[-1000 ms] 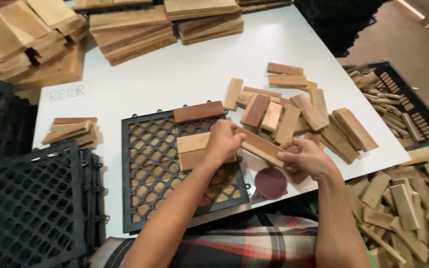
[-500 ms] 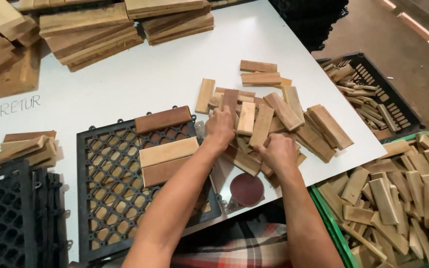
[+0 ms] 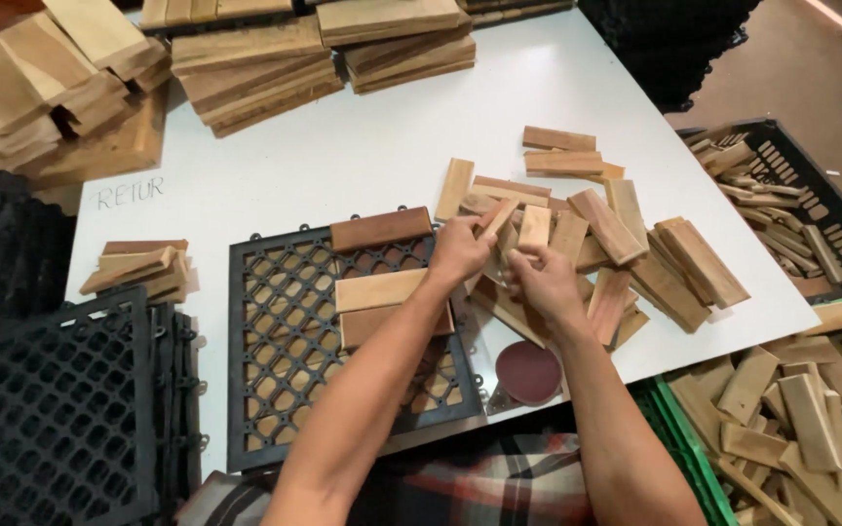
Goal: Assembling wooden floor tiles by placing individual wood slats into a plastic grid, aligning them with a ruler, and sanding the edges.
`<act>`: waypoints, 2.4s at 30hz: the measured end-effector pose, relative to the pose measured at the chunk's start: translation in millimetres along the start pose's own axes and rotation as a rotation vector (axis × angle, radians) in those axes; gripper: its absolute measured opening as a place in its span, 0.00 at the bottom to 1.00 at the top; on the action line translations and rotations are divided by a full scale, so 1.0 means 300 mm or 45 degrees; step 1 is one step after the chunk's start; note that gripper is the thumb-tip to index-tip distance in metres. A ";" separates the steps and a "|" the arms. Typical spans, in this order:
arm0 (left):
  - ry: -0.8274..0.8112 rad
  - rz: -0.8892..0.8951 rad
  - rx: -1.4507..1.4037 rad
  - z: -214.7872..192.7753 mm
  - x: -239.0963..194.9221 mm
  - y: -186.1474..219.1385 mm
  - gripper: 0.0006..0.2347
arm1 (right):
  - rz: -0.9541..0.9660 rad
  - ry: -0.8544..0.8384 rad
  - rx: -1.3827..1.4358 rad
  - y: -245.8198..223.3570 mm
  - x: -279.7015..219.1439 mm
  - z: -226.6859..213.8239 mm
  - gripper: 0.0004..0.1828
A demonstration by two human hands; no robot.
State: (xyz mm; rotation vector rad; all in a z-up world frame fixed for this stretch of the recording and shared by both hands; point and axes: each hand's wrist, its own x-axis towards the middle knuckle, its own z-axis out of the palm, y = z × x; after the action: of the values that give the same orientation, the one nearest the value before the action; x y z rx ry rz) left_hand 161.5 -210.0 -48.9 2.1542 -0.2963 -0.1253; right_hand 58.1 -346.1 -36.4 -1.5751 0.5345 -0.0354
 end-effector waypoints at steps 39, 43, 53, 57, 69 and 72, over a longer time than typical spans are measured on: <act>0.515 0.301 -0.803 -0.550 -0.509 0.083 0.13 | -0.799 -0.141 0.389 -0.171 -0.223 0.128 0.16; 0.627 -0.034 -0.565 -0.601 -0.525 0.014 0.18 | -0.598 -0.170 0.310 -0.136 -0.231 0.202 0.16; 0.668 -0.430 -0.277 -0.612 -0.432 -0.086 0.18 | -0.313 0.222 -0.716 -0.155 -0.183 0.343 0.17; 0.649 -0.315 -0.346 -0.590 -0.454 -0.092 0.20 | -0.430 0.300 -0.670 -0.115 -0.149 0.347 0.15; -0.002 0.012 0.487 -0.550 -0.542 0.000 0.33 | -0.981 -0.484 -1.397 -0.195 -0.207 0.385 0.39; -0.003 0.000 0.422 -0.557 -0.549 0.014 0.33 | -0.866 -0.542 -1.618 -0.229 -0.213 0.385 0.42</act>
State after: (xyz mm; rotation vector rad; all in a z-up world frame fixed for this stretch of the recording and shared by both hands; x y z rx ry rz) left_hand 35.4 -36.1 45.5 2.4820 -0.3378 -0.0831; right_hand 62.2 -217.0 37.4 -2.8387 -0.4763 0.1531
